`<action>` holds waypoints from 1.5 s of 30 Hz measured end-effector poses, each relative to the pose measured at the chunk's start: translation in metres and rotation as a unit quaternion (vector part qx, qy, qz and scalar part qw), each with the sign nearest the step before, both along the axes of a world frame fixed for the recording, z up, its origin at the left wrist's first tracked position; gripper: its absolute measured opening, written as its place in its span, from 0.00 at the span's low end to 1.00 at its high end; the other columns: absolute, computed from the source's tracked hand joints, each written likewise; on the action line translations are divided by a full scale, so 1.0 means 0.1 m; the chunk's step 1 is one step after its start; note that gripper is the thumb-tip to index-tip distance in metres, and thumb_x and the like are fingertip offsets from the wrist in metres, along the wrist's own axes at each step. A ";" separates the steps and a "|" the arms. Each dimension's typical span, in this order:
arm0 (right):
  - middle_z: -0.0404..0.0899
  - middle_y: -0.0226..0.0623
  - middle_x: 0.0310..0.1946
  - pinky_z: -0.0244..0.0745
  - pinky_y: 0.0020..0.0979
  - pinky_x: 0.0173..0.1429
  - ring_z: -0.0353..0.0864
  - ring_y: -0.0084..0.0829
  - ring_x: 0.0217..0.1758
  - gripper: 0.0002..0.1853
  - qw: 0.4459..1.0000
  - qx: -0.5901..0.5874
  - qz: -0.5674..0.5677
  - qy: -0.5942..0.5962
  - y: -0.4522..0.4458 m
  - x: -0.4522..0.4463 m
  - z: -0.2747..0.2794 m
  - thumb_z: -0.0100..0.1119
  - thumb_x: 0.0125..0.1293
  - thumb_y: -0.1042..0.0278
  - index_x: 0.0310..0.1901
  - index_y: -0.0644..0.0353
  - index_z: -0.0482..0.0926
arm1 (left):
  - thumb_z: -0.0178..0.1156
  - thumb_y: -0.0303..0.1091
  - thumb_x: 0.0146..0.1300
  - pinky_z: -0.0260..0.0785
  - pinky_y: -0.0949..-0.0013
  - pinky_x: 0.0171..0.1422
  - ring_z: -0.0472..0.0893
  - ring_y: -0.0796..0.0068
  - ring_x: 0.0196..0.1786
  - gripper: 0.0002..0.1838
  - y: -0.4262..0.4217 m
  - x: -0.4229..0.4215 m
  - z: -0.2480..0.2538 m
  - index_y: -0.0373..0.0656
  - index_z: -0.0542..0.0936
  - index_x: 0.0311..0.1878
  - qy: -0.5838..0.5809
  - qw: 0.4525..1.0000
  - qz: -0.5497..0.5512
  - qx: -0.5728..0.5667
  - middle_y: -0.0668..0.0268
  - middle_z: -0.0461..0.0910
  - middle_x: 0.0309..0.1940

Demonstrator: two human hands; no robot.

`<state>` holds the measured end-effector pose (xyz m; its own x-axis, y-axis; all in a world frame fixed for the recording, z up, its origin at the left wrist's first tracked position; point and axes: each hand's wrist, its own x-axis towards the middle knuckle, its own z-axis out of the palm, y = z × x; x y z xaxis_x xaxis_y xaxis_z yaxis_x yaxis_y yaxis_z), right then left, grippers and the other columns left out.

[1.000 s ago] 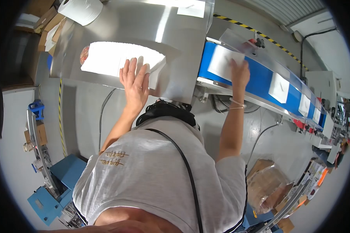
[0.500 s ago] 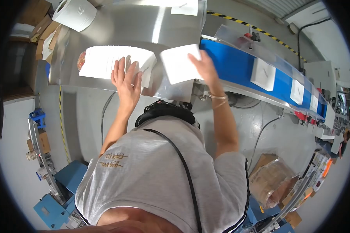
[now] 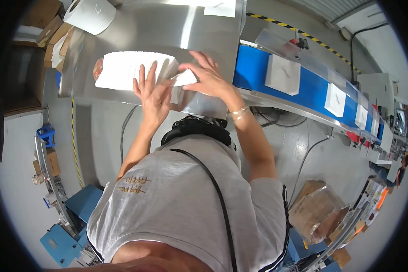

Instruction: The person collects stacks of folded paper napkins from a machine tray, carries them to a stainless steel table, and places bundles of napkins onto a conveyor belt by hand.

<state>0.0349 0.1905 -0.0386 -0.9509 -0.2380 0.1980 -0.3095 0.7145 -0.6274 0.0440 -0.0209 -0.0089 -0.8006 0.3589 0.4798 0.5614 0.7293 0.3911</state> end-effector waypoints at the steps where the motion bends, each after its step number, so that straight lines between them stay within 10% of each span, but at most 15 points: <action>1: 0.66 0.44 0.67 0.65 0.38 0.69 0.65 0.40 0.70 0.29 0.999 -0.046 -0.006 -0.009 0.00 -0.02 -0.11 0.70 0.59 0.61 0.62 0.53 0.72 | 0.64 0.28 0.60 0.38 0.39 0.76 0.52 0.47 0.78 0.15 0.00 0.00 0.02 0.50 0.84 0.51 -0.001 1.000 -0.007 0.001 0.56 0.65 0.71; 5: 0.81 0.39 0.46 0.74 0.30 0.57 0.79 0.27 0.50 0.25 0.884 -0.404 -0.130 -0.196 0.28 0.07 -0.26 0.67 0.65 0.57 0.54 0.69 0.74 | 0.63 0.29 0.62 0.41 0.41 0.76 0.56 0.48 0.76 0.18 -0.02 -0.08 -0.02 0.47 0.81 0.56 -0.012 0.997 0.061 0.047 0.56 0.67 0.70; 12: 0.82 0.50 0.37 0.75 0.43 0.46 0.81 0.46 0.39 0.30 0.876 -0.013 -0.476 -0.068 1.62 0.37 -0.52 0.67 0.59 0.44 0.46 0.69 0.78 | 0.63 0.26 0.61 0.45 0.44 0.75 0.61 0.49 0.73 0.17 -0.12 -0.11 -0.11 0.47 0.82 0.54 -0.003 0.999 0.043 0.023 0.56 0.69 0.67; 15: 0.81 0.48 0.42 0.74 0.44 0.49 0.80 0.50 0.44 0.30 0.741 0.367 -0.550 0.115 1.33 0.43 -0.31 0.72 0.54 0.48 0.49 0.65 0.77 | 0.64 0.25 0.59 0.43 0.43 0.76 0.60 0.50 0.74 0.17 -0.12 -0.11 -0.13 0.50 0.83 0.52 -0.001 0.998 0.050 0.025 0.57 0.69 0.67; 17: 0.79 0.44 0.50 0.70 0.45 0.57 0.76 0.49 0.52 0.34 0.927 0.154 -0.331 0.082 1.12 0.30 -0.18 0.76 0.48 0.58 0.57 0.61 0.75 | 0.64 0.25 0.58 0.40 0.43 0.76 0.58 0.50 0.75 0.17 -0.11 -0.11 -0.10 0.52 0.84 0.51 -0.004 0.999 0.048 0.019 0.57 0.69 0.68; 19: 0.72 0.46 0.61 0.64 0.45 0.67 0.67 0.48 0.66 0.35 0.987 0.057 -0.136 0.056 0.57 0.14 -0.06 0.76 0.50 0.58 0.59 0.59 0.74 | 0.65 0.25 0.58 0.39 0.42 0.77 0.57 0.50 0.76 0.17 -0.14 -0.11 -0.09 0.53 0.84 0.50 -0.012 1.000 0.021 0.008 0.57 0.68 0.68; 24: 0.69 0.46 0.65 0.58 0.43 0.72 0.62 0.44 0.72 0.33 0.998 -0.044 0.024 0.040 -0.08 -0.14 -0.18 0.70 0.60 0.60 0.64 0.63 0.69 | 0.65 0.28 0.59 0.38 0.42 0.77 0.56 0.49 0.76 0.18 -0.16 -0.11 0.05 0.50 0.83 0.54 -0.013 1.000 0.005 0.024 0.57 0.67 0.69; 26: 0.77 0.40 0.56 0.72 0.30 0.60 0.75 0.28 0.58 0.26 0.896 -0.395 0.018 -0.202 0.00 -0.09 -0.25 0.66 0.66 0.61 0.58 0.68 0.71 | 0.65 0.29 0.60 0.40 0.43 0.77 0.57 0.50 0.76 0.19 -0.13 -0.13 0.08 0.48 0.82 0.56 -0.014 0.997 0.057 0.059 0.56 0.67 0.69; 28: 0.82 0.36 0.42 0.75 0.26 0.49 0.77 0.21 0.44 0.20 0.886 -0.389 -0.170 -0.186 0.25 0.04 -0.26 0.65 0.67 0.60 0.52 0.66 0.74 | 0.65 0.29 0.61 0.43 0.45 0.77 0.59 0.50 0.75 0.20 -0.24 -0.19 -0.01 0.45 0.80 0.57 -0.017 0.998 0.060 0.018 0.56 0.67 0.69; 32: 0.81 0.52 0.37 0.73 0.41 0.48 0.81 0.44 0.40 0.31 0.873 -0.140 -0.445 -0.142 1.18 0.18 -0.52 0.61 0.64 0.42 0.46 0.70 0.77 | 0.65 0.27 0.60 0.49 0.48 0.75 0.63 0.50 0.72 0.19 -0.30 -0.23 -0.10 0.45 0.81 0.57 0.001 0.999 0.048 0.005 0.55 0.70 0.66; 37: 0.81 0.51 0.45 0.72 0.44 0.54 0.79 0.52 0.50 0.28 0.745 0.353 -0.564 0.053 1.29 0.39 -0.32 0.68 0.58 0.51 0.52 0.65 0.77 | 0.64 0.24 0.58 0.47 0.46 0.75 0.61 0.48 0.72 0.17 -0.28 -0.21 -0.10 0.47 0.83 0.52 0.007 0.998 0.050 0.038 0.56 0.69 0.67; 41: 0.73 0.43 0.61 0.69 0.44 0.63 0.69 0.50 0.64 0.34 0.989 0.051 -0.123 0.058 0.67 0.09 -0.05 0.73 0.53 0.63 0.61 0.58 0.72 | 0.64 0.23 0.56 0.38 0.42 0.77 0.57 0.46 0.75 0.15 -0.28 -0.22 -0.08 0.48 0.85 0.47 -0.008 0.998 0.033 0.046 0.56 0.68 0.68; 45: 0.69 0.45 0.65 0.59 0.40 0.73 0.63 0.48 0.70 0.32 0.997 -0.065 0.002 -0.046 -0.22 -0.18 0.10 0.71 0.57 0.59 0.62 0.59 0.71 | 0.64 0.25 0.57 0.35 0.42 0.77 0.55 0.46 0.76 0.16 -0.34 -0.24 -0.04 0.47 0.84 0.49 -0.013 0.999 -0.021 0.021 0.55 0.66 0.70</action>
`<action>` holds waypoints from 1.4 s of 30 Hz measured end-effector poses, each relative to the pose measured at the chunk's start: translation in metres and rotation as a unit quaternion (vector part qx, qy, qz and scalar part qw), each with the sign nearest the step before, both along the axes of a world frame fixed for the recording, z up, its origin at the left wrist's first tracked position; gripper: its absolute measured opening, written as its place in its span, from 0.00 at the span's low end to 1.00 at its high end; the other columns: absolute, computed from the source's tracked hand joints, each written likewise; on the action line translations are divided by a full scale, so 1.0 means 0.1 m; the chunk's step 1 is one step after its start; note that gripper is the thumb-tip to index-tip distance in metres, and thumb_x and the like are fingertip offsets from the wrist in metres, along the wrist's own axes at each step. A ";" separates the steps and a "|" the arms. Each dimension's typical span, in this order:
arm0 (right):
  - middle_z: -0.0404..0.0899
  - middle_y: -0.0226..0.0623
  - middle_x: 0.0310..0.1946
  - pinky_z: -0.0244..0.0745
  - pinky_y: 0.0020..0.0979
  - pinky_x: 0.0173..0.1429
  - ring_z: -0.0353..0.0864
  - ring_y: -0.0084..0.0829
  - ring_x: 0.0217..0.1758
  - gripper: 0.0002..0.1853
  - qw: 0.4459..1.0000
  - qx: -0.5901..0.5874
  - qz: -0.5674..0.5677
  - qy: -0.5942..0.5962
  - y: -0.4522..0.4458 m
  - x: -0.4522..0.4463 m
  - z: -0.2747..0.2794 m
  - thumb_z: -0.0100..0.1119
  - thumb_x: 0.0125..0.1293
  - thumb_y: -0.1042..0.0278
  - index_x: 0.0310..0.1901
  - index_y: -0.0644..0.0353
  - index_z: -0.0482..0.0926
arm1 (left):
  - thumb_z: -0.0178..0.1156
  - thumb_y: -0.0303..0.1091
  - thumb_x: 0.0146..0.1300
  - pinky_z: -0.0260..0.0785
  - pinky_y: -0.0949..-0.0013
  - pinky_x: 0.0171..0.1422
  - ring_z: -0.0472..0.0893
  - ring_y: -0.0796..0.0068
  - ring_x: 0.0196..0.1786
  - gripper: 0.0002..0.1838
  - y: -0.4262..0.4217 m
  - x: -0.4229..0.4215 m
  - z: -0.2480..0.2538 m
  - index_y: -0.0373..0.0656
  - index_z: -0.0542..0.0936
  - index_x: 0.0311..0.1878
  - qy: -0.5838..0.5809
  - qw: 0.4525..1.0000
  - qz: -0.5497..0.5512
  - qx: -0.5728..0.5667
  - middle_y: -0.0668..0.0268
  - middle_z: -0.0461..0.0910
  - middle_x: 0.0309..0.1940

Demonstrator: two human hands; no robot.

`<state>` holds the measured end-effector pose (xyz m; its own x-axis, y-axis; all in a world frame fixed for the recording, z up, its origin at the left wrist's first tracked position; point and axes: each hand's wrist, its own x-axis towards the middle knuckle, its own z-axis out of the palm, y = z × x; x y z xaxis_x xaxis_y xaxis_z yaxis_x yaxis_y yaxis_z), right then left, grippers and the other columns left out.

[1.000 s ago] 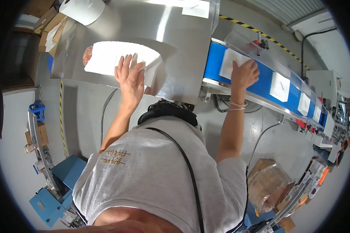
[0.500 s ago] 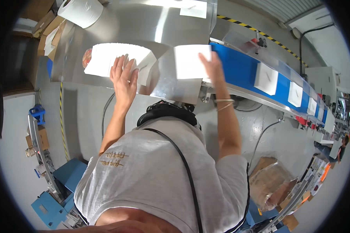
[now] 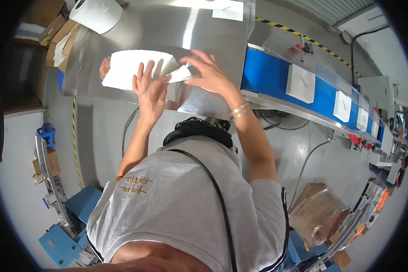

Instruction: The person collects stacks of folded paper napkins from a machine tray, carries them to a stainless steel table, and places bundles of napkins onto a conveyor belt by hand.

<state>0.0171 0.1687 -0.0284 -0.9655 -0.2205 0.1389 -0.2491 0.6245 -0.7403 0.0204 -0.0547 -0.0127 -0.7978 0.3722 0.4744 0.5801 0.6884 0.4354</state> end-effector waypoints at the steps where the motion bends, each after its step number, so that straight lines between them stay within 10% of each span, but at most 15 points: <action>1: 0.70 0.44 0.64 0.61 0.39 0.72 0.66 0.46 0.68 0.30 0.999 -0.016 0.004 0.029 -0.01 -0.06 -0.13 0.70 0.58 0.59 0.60 0.60 0.72 | 0.64 0.26 0.59 0.37 0.43 0.77 0.55 0.46 0.76 0.16 0.00 0.01 0.03 0.47 0.83 0.51 -0.001 1.000 0.013 0.002 0.55 0.66 0.70; 3: 0.73 0.42 0.61 0.65 0.37 0.69 0.70 0.42 0.65 0.27 0.995 -0.047 0.013 0.087 -0.01 -0.15 -0.43 0.69 0.61 0.57 0.57 0.62 0.73 | 0.64 0.30 0.61 0.40 0.44 0.77 0.55 0.47 0.76 0.18 0.01 0.01 0.11 0.47 0.81 0.56 -0.002 0.999 0.040 0.008 0.56 0.66 0.70; 6: 0.79 0.39 0.50 0.73 0.34 0.57 0.78 0.33 0.54 0.20 0.908 -0.357 -0.127 -0.182 0.35 0.09 -0.55 0.64 0.66 0.54 0.48 0.64 0.76 | 0.62 0.28 0.62 0.39 0.42 0.77 0.54 0.45 0.76 0.18 -0.07 -0.09 0.01 0.43 0.80 0.56 -0.010 0.997 0.078 0.010 0.53 0.62 0.71; 10: 0.80 0.44 0.32 0.73 0.32 0.39 0.78 0.32 0.33 0.24 0.889 -0.040 -0.433 -0.145 1.29 0.30 -0.62 0.62 0.66 0.49 0.46 0.66 0.76 | 0.62 0.24 0.60 0.42 0.44 0.76 0.57 0.45 0.75 0.18 -0.13 -0.13 -0.06 0.43 0.82 0.54 -0.013 0.998 0.052 0.022 0.54 0.66 0.69; 15: 0.80 0.46 0.48 0.73 0.40 0.53 0.78 0.45 0.49 0.25 0.744 0.380 -0.534 0.129 1.39 0.43 -0.51 0.69 0.58 0.54 0.52 0.62 0.77 | 0.62 0.22 0.57 0.41 0.42 0.76 0.57 0.46 0.74 0.16 -0.09 -0.13 -0.08 0.46 0.84 0.50 0.009 0.998 0.063 0.020 0.55 0.68 0.67; 17: 0.78 0.44 0.54 0.70 0.43 0.60 0.75 0.44 0.58 0.28 0.934 0.108 -0.333 0.073 1.12 0.27 -0.40 0.71 0.55 0.58 0.56 0.60 0.75 | 0.63 0.23 0.58 0.39 0.41 0.76 0.57 0.47 0.75 0.16 -0.09 -0.13 -0.06 0.49 0.84 0.49 0.007 0.998 0.063 0.005 0.55 0.67 0.68; 19: 0.75 0.44 0.59 0.69 0.39 0.65 0.75 0.43 0.60 0.34 0.988 0.053 -0.117 0.085 0.49 0.11 -0.07 0.75 0.53 0.62 0.62 0.55 0.73 | 0.64 0.24 0.58 0.38 0.40 0.77 0.56 0.48 0.76 0.17 -0.09 -0.13 -0.02 0.53 0.84 0.50 0.005 0.998 0.052 -0.020 0.55 0.66 0.70; 25: 0.76 0.39 0.53 0.72 0.32 0.57 0.76 0.30 0.53 0.28 0.991 -0.129 0.016 -0.001 -0.18 -0.26 -0.39 0.68 0.62 0.58 0.61 0.61 0.73 | 0.63 0.26 0.60 0.36 0.38 0.76 0.52 0.46 0.77 0.18 -0.06 -0.13 0.14 0.48 0.82 0.54 -0.012 0.998 0.063 0.018 0.55 0.63 0.72; 28: 0.80 0.44 0.45 0.74 0.32 0.53 0.79 0.33 0.47 0.27 0.929 -0.275 -0.186 -0.161 0.22 -0.01 -0.34 0.67 0.63 0.53 0.55 0.65 0.75 | 0.62 0.29 0.64 0.42 0.43 0.77 0.55 0.49 0.77 0.18 -0.22 -0.23 -0.03 0.47 0.80 0.58 -0.018 0.995 0.093 -0.027 0.55 0.64 0.72; 34: 0.83 0.45 0.37 0.74 0.39 0.46 0.82 0.44 0.41 0.22 0.863 -0.033 -0.490 -0.121 1.48 0.39 -0.46 0.66 0.63 0.51 0.43 0.67 0.79 | 0.62 0.27 0.63 0.45 0.47 0.77 0.58 0.51 0.75 0.17 -0.24 -0.23 -0.03 0.48 0.82 0.55 -0.017 0.997 0.071 0.000 0.57 0.67 0.69; 37: 0.81 0.47 0.46 0.72 0.42 0.56 0.79 0.50 0.52 0.23 0.730 0.362 -0.578 0.043 1.39 0.44 -0.49 0.69 0.58 0.54 0.47 0.64 0.79 | 0.63 0.27 0.61 0.42 0.46 0.77 0.58 0.52 0.75 0.16 -0.20 -0.24 -0.03 0.49 0.82 0.53 -0.015 0.996 0.085 0.004 0.58 0.68 0.68; 42: 0.73 0.45 0.61 0.66 0.45 0.65 0.69 0.46 0.65 0.31 0.985 0.061 -0.128 0.100 0.51 0.02 -0.17 0.74 0.52 0.60 0.57 0.61 0.76 | 0.65 0.22 0.53 0.34 0.41 0.77 0.54 0.49 0.77 0.16 -0.23 -0.25 0.02 0.50 0.84 0.45 -0.034 0.998 0.054 0.005 0.59 0.67 0.69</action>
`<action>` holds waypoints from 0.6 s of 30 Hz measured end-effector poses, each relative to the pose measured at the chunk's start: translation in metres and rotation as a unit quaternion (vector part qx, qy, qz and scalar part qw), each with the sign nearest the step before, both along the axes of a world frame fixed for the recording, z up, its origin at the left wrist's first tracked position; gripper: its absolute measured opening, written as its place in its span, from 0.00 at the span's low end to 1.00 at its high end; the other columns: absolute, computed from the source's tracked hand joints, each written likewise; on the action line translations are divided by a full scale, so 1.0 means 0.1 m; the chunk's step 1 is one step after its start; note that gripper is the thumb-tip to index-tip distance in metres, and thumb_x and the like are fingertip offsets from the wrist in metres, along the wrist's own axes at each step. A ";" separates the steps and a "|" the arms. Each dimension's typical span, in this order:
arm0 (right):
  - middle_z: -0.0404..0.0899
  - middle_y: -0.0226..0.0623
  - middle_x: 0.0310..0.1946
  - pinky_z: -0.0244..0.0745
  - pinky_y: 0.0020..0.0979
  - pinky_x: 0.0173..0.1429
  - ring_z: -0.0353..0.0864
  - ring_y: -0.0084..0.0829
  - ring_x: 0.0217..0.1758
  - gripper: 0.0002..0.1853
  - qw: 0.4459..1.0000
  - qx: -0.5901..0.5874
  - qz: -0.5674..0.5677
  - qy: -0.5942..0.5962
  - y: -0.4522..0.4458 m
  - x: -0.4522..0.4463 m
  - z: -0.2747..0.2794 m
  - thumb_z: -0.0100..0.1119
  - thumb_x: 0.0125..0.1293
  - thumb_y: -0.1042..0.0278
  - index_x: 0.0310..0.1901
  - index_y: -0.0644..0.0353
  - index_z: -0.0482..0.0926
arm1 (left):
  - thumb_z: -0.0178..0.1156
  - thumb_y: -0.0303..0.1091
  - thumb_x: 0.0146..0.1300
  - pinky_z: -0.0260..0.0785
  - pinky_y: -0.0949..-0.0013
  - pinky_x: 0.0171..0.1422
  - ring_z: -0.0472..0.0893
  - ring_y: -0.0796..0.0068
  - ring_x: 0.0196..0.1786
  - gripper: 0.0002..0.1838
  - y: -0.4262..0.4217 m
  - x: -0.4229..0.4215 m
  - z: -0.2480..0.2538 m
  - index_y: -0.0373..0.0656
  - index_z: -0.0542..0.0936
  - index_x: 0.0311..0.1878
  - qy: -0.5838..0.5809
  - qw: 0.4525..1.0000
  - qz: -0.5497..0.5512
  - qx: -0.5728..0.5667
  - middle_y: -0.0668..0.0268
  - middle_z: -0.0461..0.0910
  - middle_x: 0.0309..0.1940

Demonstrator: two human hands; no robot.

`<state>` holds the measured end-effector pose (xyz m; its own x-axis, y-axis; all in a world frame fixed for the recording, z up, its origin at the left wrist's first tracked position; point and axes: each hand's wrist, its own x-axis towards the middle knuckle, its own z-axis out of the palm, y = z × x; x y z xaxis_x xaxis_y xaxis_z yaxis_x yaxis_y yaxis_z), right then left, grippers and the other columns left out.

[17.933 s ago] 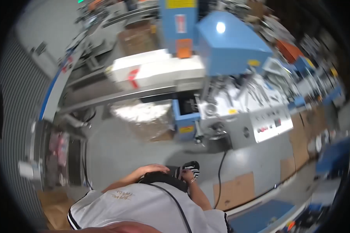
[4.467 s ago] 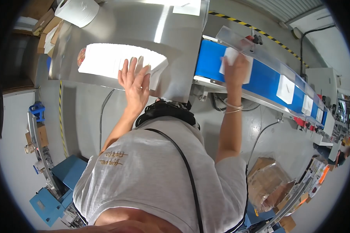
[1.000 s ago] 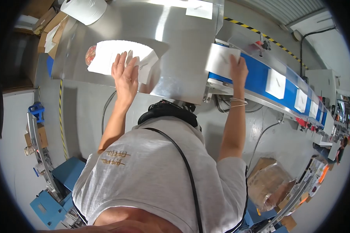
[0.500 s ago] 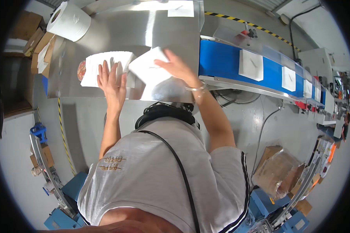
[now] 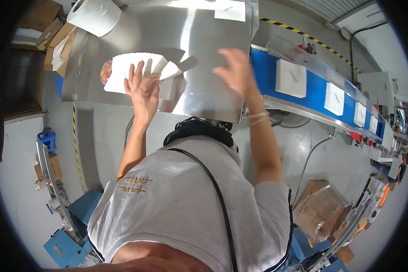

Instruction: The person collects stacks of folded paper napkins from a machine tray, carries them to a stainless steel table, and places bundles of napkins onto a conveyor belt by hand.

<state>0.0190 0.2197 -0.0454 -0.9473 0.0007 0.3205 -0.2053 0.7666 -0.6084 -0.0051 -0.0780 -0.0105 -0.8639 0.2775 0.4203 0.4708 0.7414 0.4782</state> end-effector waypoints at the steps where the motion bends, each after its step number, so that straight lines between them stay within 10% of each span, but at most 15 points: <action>1: 0.74 0.45 0.60 0.66 0.44 0.66 0.69 0.47 0.65 0.30 0.999 -0.026 0.030 -0.020 -0.33 -0.09 0.02 0.73 0.54 0.60 0.57 0.61 0.75 | 0.66 0.23 0.52 0.32 0.40 0.77 0.52 0.48 0.78 0.15 0.00 0.00 0.02 0.51 0.85 0.44 0.006 1.000 -0.014 -0.004 0.58 0.66 0.71; 4: 0.77 0.41 0.55 0.68 0.39 0.64 0.74 0.40 0.60 0.27 0.991 0.028 0.109 0.076 -0.83 -0.38 -0.23 0.70 0.59 0.60 0.57 0.62 0.73 | 0.66 0.26 0.55 0.32 0.40 0.77 0.52 0.46 0.78 0.16 -0.02 0.01 0.08 0.50 0.84 0.49 0.017 0.999 -0.043 -0.016 0.57 0.64 0.71; 8: 0.78 0.34 0.48 0.73 0.28 0.55 0.77 0.24 0.51 0.24 0.889 -0.388 0.088 -0.226 -0.64 -0.34 -0.54 0.64 0.68 0.60 0.58 0.64 0.70 | 0.65 0.30 0.60 0.37 0.41 0.77 0.54 0.48 0.77 0.19 -0.03 -0.04 0.09 0.46 0.81 0.57 0.007 0.999 0.041 0.001 0.56 0.63 0.72; 9: 0.77 0.30 0.43 0.73 0.23 0.48 0.74 0.17 0.44 0.19 0.890 -0.428 0.044 -0.151 -0.54 -0.21 -0.45 0.62 0.70 0.61 0.55 0.65 0.72 | 0.64 0.30 0.61 0.39 0.43 0.77 0.55 0.50 0.76 0.20 -0.11 -0.06 0.03 0.46 0.80 0.58 0.003 0.999 0.043 -0.026 0.56 0.64 0.71; 15: 0.82 0.49 0.48 0.72 0.37 0.61 0.80 0.41 0.54 0.30 0.901 -0.187 -0.320 -0.227 0.97 0.32 -0.57 0.59 0.66 0.46 0.57 0.64 0.75 | 0.64 0.26 0.59 0.48 0.44 0.75 0.62 0.48 0.72 0.17 -0.17 -0.10 -0.08 0.45 0.83 0.53 0.041 0.999 0.029 -0.019 0.55 0.69 0.67; 18: 0.80 0.49 0.47 0.72 0.41 0.58 0.78 0.47 0.52 0.26 0.902 0.103 -0.414 -0.070 0.98 0.37 -0.50 0.67 0.59 0.51 0.53 0.62 0.77 | 0.64 0.25 0.58 0.47 0.44 0.75 0.62 0.48 0.73 0.17 -0.16 -0.10 -0.13 0.47 0.83 0.52 0.064 0.997 0.036 -0.004 0.56 0.69 0.67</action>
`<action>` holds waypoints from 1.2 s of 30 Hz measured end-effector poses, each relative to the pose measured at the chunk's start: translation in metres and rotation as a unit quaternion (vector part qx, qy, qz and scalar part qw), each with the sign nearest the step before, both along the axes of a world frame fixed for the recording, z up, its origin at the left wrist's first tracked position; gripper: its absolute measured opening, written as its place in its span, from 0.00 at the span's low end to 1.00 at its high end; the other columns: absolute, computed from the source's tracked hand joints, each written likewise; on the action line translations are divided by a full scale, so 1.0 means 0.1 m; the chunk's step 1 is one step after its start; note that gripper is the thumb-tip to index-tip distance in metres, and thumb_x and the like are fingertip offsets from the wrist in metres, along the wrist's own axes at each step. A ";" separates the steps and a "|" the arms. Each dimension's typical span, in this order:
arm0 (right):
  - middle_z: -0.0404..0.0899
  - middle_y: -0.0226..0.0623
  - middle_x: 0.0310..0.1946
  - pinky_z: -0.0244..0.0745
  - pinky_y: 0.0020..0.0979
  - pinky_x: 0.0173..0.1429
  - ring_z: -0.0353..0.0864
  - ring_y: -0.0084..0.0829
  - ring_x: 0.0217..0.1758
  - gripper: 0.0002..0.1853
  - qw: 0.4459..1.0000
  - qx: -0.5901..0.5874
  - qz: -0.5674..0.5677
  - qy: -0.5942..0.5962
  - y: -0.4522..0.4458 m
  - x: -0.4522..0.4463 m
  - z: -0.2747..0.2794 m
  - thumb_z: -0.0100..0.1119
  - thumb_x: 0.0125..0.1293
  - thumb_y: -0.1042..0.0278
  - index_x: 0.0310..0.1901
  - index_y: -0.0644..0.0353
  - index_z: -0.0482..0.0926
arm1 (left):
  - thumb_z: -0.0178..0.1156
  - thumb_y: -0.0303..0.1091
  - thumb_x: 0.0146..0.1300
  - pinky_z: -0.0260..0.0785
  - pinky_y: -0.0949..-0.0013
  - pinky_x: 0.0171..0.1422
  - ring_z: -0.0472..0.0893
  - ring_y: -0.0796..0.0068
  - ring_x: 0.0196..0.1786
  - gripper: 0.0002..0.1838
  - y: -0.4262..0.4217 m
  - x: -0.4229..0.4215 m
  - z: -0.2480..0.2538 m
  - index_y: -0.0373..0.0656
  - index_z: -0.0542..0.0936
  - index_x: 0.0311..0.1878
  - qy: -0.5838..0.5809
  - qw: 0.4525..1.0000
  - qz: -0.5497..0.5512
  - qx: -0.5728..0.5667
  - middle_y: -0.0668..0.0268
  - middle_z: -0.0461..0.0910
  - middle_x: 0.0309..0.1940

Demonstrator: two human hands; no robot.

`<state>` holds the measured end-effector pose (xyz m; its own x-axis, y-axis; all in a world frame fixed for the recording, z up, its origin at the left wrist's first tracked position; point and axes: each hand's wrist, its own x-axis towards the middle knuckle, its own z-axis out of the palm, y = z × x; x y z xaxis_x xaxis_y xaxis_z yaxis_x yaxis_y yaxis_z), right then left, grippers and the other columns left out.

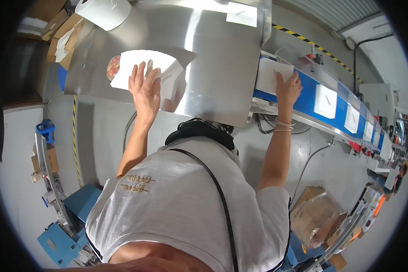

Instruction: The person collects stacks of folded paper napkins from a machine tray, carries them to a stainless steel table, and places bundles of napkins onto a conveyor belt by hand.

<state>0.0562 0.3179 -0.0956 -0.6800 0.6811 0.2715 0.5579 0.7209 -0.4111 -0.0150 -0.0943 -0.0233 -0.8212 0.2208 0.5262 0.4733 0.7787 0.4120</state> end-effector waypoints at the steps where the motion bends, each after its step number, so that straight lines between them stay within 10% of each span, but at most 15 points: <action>1: 0.79 0.49 0.48 0.71 0.42 0.58 0.78 0.48 0.52 0.27 0.997 0.080 0.017 0.014 -0.14 -0.04 0.13 0.69 0.57 0.54 0.52 0.62 0.76 | 0.64 0.24 0.57 0.43 0.42 0.76 0.60 0.48 0.74 0.16 0.01 0.00 0.00 0.49 0.84 0.49 -0.001 1.000 0.001 0.009 0.57 0.70 0.67; 5: 0.75 0.47 0.57 0.66 0.45 0.65 0.72 0.52 0.61 0.33 0.908 -0.019 0.401 0.120 -1.09 -0.44 0.48 0.74 0.51 0.59 0.59 0.61 0.73 | 0.64 0.25 0.58 0.35 0.42 0.78 0.54 0.50 0.77 0.14 0.00 0.02 0.09 0.53 0.85 0.47 -0.047 0.999 -0.018 -0.004 0.59 0.66 0.70; 8: 0.69 0.44 0.65 0.59 0.47 0.71 0.65 0.46 0.69 0.32 0.875 -0.150 0.461 0.011 -1.91 -0.68 0.59 0.71 0.57 0.58 0.61 0.63 0.72 | 0.64 0.27 0.60 0.36 0.41 0.77 0.54 0.50 0.77 0.15 -0.03 0.03 0.15 0.53 0.84 0.50 -0.034 0.997 -0.050 -0.042 0.58 0.65 0.71; 11: 0.74 0.40 0.59 0.67 0.40 0.66 0.72 0.37 0.62 0.28 0.813 -0.042 0.564 0.135 -2.03 -0.97 0.19 0.67 0.63 0.59 0.59 0.65 0.71 | 0.64 0.29 0.60 0.36 0.40 0.77 0.54 0.47 0.77 0.15 -0.01 0.01 0.21 0.49 0.83 0.51 -0.028 0.999 -0.017 -0.009 0.55 0.65 0.71; 14: 0.78 0.35 0.51 0.73 0.30 0.55 0.76 0.24 0.50 0.21 0.746 -0.550 0.374 0.030 -1.74 -0.74 0.25 0.62 0.69 0.60 0.56 0.66 0.72 | 0.64 0.33 0.62 0.39 0.41 0.77 0.55 0.47 0.76 0.17 -0.10 -0.07 0.09 0.47 0.81 0.55 -0.045 0.999 0.030 0.004 0.54 0.64 0.71; 19: 0.80 0.42 0.36 0.73 0.35 0.42 0.76 0.31 0.36 0.25 0.940 -0.309 0.133 0.057 -0.50 -0.29 -0.12 0.61 0.67 0.48 0.46 0.68 0.77 | 0.63 0.29 0.62 0.47 0.47 0.76 0.61 0.51 0.74 0.19 -0.20 -0.09 0.03 0.45 0.80 0.57 -0.021 0.998 0.015 -0.053 0.55 0.69 0.67; 26: 0.80 0.45 0.47 0.71 0.47 0.57 0.78 0.50 0.51 0.27 0.983 0.164 0.036 0.074 -0.28 -0.24 0.11 0.71 0.54 0.53 0.52 0.58 0.77 | 0.64 0.25 0.58 0.40 0.42 0.76 0.58 0.49 0.75 0.13 -0.14 -0.10 0.06 0.49 0.84 0.47 -0.015 1.000 0.021 -0.007 0.57 0.68 0.68; 30: 0.72 0.42 0.62 0.63 0.50 0.66 0.67 0.45 0.67 0.30 0.922 0.009 0.382 0.061 -1.55 -0.66 0.53 0.74 0.49 0.55 0.55 0.50 0.78 | 0.65 0.24 0.56 0.33 0.38 0.76 0.54 0.46 0.77 0.14 -0.15 -0.11 0.09 0.51 0.85 0.44 -0.037 0.999 -0.008 -0.007 0.57 0.67 0.70; 36: 0.76 0.38 0.55 0.69 0.37 0.62 0.74 0.35 0.61 0.26 0.828 -0.229 0.503 0.096 -2.17 -1.03 -0.10 0.67 0.64 0.59 0.59 0.64 0.71 | 0.64 0.34 0.62 0.36 0.42 0.78 0.53 0.49 0.77 0.17 -0.19 -0.11 0.20 0.48 0.81 0.55 -0.040 0.999 0.007 -0.008 0.57 0.63 0.72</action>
<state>-0.0463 0.1008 -0.1052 -0.9398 -0.1416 0.3110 -0.3377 0.5251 -0.7812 -0.0259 -0.1130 -0.0038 -0.8634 0.2161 0.4559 0.4280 0.7922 0.4351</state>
